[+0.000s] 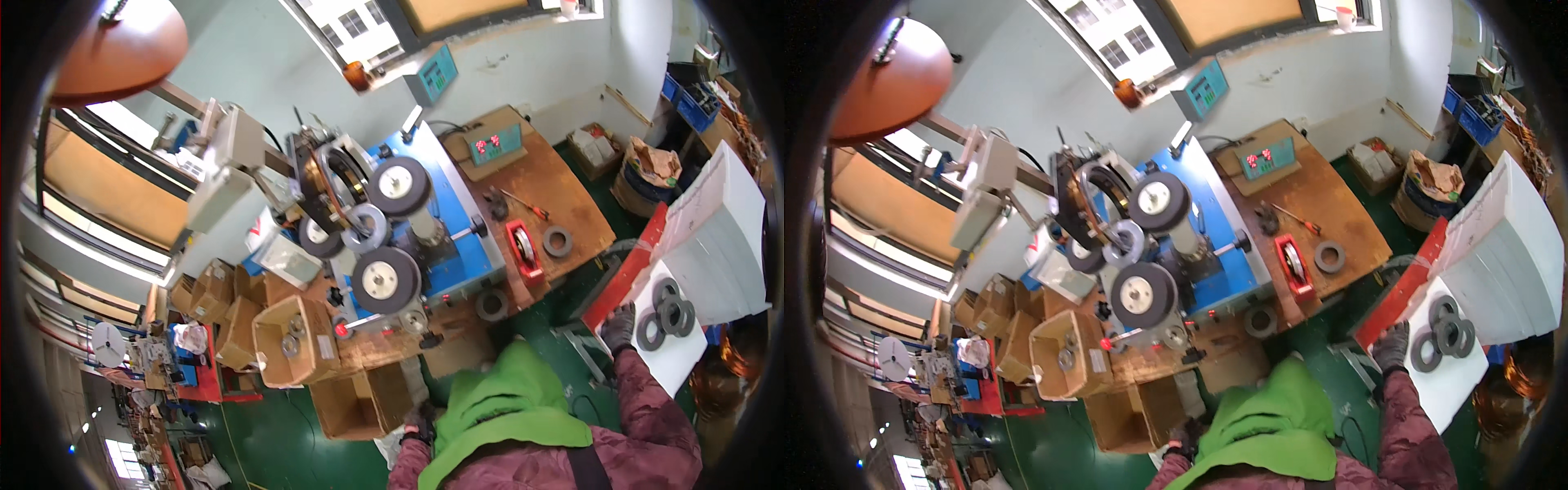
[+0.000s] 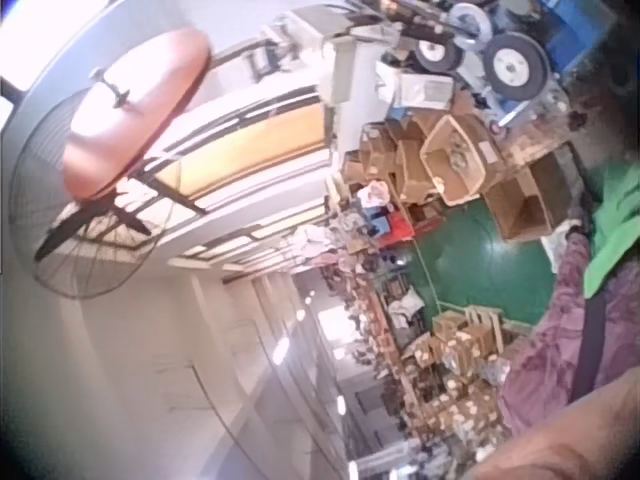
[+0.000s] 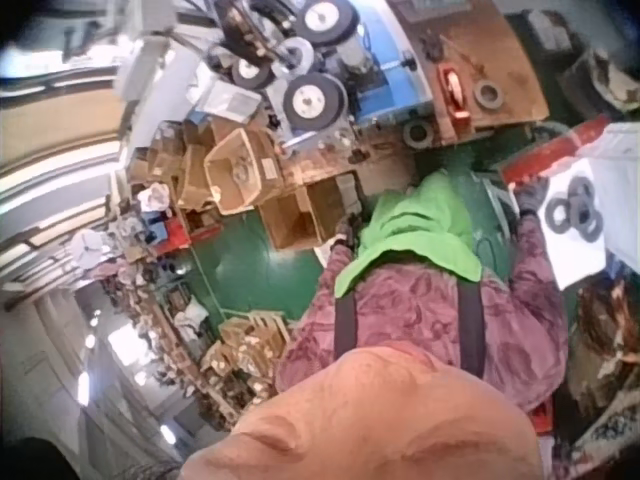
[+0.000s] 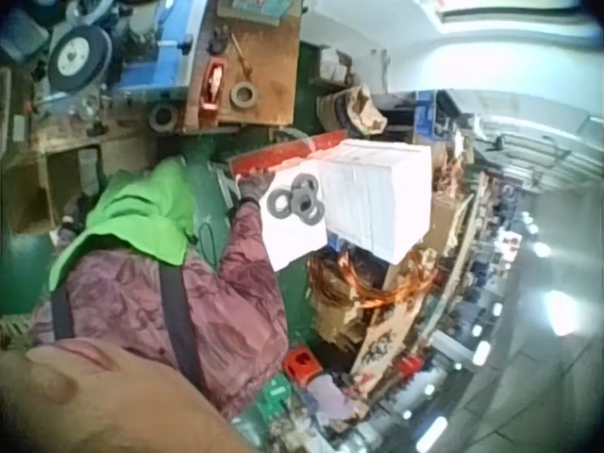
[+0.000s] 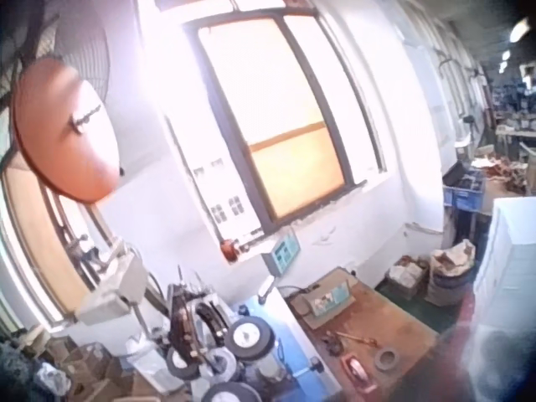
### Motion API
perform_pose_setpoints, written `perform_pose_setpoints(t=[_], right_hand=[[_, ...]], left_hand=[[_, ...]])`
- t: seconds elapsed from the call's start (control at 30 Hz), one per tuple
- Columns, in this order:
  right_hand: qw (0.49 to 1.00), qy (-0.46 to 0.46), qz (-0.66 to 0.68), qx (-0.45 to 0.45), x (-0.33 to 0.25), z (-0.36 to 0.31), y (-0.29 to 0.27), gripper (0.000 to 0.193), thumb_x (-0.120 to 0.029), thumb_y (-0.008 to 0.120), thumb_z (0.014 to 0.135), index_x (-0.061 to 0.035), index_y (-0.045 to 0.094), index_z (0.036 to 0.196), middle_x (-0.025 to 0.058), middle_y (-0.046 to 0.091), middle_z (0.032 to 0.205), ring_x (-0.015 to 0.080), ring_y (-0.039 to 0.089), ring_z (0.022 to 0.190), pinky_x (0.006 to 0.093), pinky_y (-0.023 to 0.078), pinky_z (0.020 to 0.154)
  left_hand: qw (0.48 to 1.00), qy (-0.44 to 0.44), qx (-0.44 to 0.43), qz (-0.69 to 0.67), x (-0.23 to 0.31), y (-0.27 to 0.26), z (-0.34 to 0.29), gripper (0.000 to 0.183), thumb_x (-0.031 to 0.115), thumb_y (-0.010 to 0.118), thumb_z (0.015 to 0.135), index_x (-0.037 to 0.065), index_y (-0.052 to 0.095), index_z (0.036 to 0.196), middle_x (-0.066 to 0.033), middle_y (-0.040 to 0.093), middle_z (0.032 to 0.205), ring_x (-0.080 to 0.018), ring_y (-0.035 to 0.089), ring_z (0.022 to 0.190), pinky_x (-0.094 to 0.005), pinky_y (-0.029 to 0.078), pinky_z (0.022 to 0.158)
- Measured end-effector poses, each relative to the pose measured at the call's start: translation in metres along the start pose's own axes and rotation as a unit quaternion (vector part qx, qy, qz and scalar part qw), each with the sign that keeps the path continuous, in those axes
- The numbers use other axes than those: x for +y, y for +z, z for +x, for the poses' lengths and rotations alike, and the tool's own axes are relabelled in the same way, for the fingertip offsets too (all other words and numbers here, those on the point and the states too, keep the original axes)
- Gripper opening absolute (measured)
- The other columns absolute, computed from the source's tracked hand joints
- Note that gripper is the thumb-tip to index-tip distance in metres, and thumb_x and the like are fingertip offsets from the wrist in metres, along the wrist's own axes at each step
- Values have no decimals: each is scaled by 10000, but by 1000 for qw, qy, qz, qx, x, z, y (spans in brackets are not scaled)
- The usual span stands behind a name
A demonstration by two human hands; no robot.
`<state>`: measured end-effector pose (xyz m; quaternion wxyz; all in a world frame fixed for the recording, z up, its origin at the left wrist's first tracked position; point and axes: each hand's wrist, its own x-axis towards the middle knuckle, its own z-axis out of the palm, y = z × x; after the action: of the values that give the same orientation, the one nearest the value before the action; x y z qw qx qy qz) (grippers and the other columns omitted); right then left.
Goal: Operating a specialized winding machine to wrap or wind metal toroidal rings.
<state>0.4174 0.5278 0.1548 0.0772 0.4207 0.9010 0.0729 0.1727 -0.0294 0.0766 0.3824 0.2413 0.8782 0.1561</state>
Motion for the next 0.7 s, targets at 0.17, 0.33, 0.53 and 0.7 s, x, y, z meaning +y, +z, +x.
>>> perform_pose_setpoints(t=[0.17,0.33,0.53,0.7], right_hand=[[1000,-14,8,-23,-8,11,-16,258,-285,520,684,-83,648,781,104,599,894,261,490,995,440,213,1042],[1000,-29,1,-1,-6,7,-14,246,-268,508,691,-84,644,781,98,598,873,258,503,958,439,212,1043],[999,-25,-9,-37,-4,9,-20,242,-289,501,699,-101,634,773,86,591,863,251,499,948,438,199,1042],[999,-31,4,-37,-4,11,-24,233,-287,519,681,-97,629,761,75,590,851,247,498,944,439,210,1030]], left_hand=[[660,-274,80,-695,17,-4,27,416,244,483,886,49,443,1251,-146,478,1263,-325,480,1115,-477,388,949],[650,-295,95,-694,51,-10,34,401,218,537,860,51,475,1219,-142,530,1195,-307,536,1040,-435,444,889],[639,-333,86,-688,64,-4,35,368,226,567,842,53,521,1164,-134,557,1133,-290,551,1010,-418,466,855],[639,-321,104,-692,72,11,26,375,249,540,853,35,513,1160,-130,553,1139,-302,545,1026,-420,461,871]])
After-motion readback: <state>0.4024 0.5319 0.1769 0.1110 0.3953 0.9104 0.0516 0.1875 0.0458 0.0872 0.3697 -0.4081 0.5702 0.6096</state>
